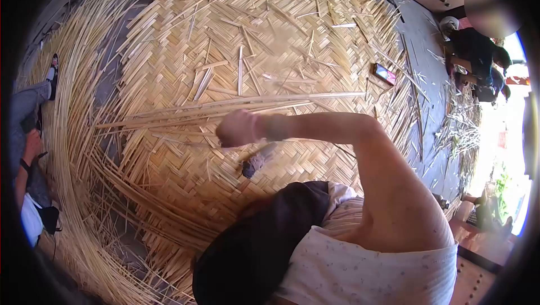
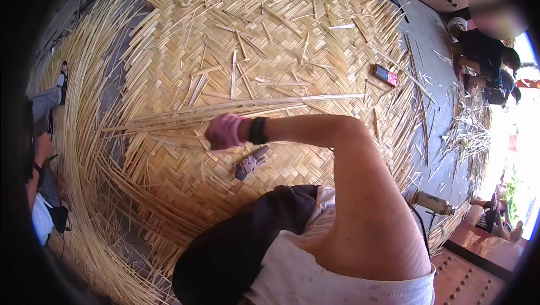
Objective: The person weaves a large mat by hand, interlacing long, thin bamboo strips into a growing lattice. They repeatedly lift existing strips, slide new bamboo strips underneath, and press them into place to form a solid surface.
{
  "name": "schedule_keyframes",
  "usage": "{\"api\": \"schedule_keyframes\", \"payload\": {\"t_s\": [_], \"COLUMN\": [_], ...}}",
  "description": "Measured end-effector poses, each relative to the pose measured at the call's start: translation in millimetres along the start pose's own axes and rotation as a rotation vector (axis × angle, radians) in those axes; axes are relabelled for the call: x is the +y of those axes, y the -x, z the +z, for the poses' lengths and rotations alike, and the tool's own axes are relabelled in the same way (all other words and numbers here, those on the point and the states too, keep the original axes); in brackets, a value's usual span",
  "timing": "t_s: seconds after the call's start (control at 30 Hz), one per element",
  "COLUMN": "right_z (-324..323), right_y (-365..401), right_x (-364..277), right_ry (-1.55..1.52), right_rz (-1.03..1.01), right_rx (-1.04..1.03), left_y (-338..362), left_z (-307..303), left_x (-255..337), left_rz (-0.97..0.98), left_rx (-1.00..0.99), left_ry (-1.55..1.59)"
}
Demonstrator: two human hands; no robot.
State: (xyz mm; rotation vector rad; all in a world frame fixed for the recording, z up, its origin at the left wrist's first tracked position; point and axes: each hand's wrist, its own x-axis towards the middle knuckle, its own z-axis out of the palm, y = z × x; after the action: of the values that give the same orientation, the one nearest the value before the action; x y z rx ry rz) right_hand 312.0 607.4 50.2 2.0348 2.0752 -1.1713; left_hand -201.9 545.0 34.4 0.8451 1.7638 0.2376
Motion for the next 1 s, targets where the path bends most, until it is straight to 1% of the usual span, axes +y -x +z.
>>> {"api": "schedule_keyframes", "payload": {"t_s": [0.07, 0.1, 0.13, 0.17, 0.2, 0.27, 0.3, 0.33, 0.37, 0.4, 0.43, 0.5, 0.53, 0.6, 0.63, 0.67, 0.77, 0.8, 0.83, 0.9, 0.97, 1.0], "right_z": [-0.3, 9.6, 45.2, 15.9, -0.5, 0.3, 9.7, 17.9, 33.4, 48.2, 49.7, 59.4, 47.8, 21.5, 16.7, 24.3, 33.6, 26.0, 17.4, 9.1, 31.2, 30.5], "right_y": [36.7, 31.4, 33.3, 70.3, 90.4, 132.0, 143.8, 141.2, 133.5, 125.4, 116.3, 93.1, 86.3, 74.7, 69.8, 64.6, 44.1, 41.2, 39.2, 31.1, 13.0, 15.7], "right_x": [28.4, 73.4, 149.9, 157.4, 168.9, 182.5, 180.9, 175.0, 181.4, 186.3, 172.9, 156.6, 128.8, 70.3, 52.0, 52.5, 62.5, 54.7, 47.3, 21.0, 13.9, -1.8], "right_ry": [-0.041, -0.174, 0.269, 0.403, 0.220, -0.024, -0.038, 0.192, 0.245, 0.156, 0.074, -0.251, -0.418, -0.668, -0.790, -0.636, -0.547, -0.578, -0.571, -0.596, -0.344, -0.484], "right_rz": [0.116, 0.296, 0.060, 0.197, 0.483, 0.557, 0.482, 0.522, 0.400, 0.444, 0.481, 0.183, 0.058, 0.171, 0.235, 0.077, 0.071, -0.006, 0.066, 0.021, -0.329, -0.165], "right_rx": [0.256, 0.212, 0.522, 0.435, 0.283, 0.317, 0.287, 0.084, 0.068, 0.119, 0.172, 0.320, 0.353, 0.341, 0.329, 0.416, 0.544, 0.576, 0.557, 0.531, 0.581, 0.378], "left_y": [-1.6, -4.8, -5.3, -6.4, -6.9, -14.1, -19.4, -21.3, -18.2, -19.6, -21.9, -2.6, 10.3, 22.5, 28.5, 37.9, 96.0, 105.9, 115.9, 145.4, 157.2, 163.2], "left_z": [-5.8, -9.4, -13.7, -17.5, -21.8, -26.8, -29.5, -32.2, -29.6, -28.7, -24.0, -8.5, -6.9, -11.6, -13.0, -12.0, 5.6, 4.8, 5.2, 9.2, 5.3, 4.8], "left_x": [-2.7, -3.9, -5.2, -6.4, -8.9, -18.1, -25.4, -35.9, -48.6, -57.9, -62.0, -48.5, -48.5, -71.8, -82.3, -89.6, -51.1, -59.5, -65.3, -53.3, -67.6, -71.9], "left_rz": [0.012, 0.022, 0.026, 0.025, 0.018, -0.019, -0.052, -0.088, -0.066, -0.035, 0.002, 0.026, 0.035, 0.096, 0.131, 0.160, 0.360, 0.278, 0.275, 0.268, 0.317, 0.339], "left_rx": [-0.009, -0.027, -0.039, -0.056, -0.063, -0.079, -0.085, -0.086, -0.065, -0.038, -0.010, 0.017, 0.029, -0.064, -0.115, -0.093, 0.098, 0.082, 0.122, 0.198, 0.251, 0.274], "left_ry": [0.008, 0.016, 0.023, 0.032, 0.046, 0.086, 0.112, 0.139, 0.160, 0.179, 0.208, 0.254, 0.271, 0.371, 0.417, 0.358, -0.003, 0.179, 0.203, 0.243, 0.159, 0.117]}}
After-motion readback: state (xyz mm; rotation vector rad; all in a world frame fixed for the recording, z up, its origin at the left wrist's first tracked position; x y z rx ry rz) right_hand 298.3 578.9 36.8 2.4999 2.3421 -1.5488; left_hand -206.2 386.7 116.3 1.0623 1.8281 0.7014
